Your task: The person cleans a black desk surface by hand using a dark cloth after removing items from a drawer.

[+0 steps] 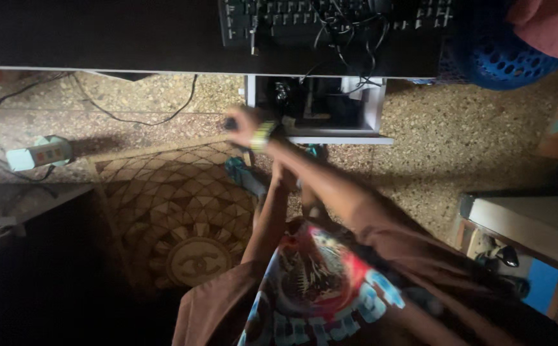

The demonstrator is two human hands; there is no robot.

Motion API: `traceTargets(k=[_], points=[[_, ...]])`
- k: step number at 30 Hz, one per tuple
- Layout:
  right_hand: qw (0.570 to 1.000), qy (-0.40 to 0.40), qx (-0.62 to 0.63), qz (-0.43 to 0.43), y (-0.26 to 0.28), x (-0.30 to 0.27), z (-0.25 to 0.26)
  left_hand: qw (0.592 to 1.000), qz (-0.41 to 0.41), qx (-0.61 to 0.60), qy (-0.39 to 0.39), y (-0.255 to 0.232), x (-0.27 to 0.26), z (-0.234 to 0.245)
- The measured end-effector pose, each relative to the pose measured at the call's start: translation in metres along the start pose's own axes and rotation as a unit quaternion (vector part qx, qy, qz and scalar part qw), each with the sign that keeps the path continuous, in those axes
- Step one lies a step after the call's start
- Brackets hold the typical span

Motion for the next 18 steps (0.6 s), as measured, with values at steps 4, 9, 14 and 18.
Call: traceTargets(k=[4, 9, 14, 18], points=[[0.999, 0.031, 0.015, 0.005, -0.049, 0.026, -0.064, 1.0, -0.004, 0.003, 0.002, 0.012, 0.006, 0.013], [0.896, -0.005, 0.421, -0.143, -0.151, -0.035, 0.026, 0.999, -0.001, -0.033, -0.008, 0.002, 0.01, 0.008], [0.722, -0.042, 0.647, -0.243, -0.227, -0.115, 0.143, 0.995, -0.001, -0.037, -0.095, 0.003, -0.002, 0.002], [0.784, -0.082, 0.557, -0.264, -0.225, -0.142, 0.207, 0.994, -0.067, -0.051, -0.065, 0.005, 0.007, 0.001]])
Point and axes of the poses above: each hand's wrist, its own x-axis towards the middle knuckle, its own z-axis out of the back of the hand, y = z × x, the point moved 10 cm from there along x, towards the middle knuckle
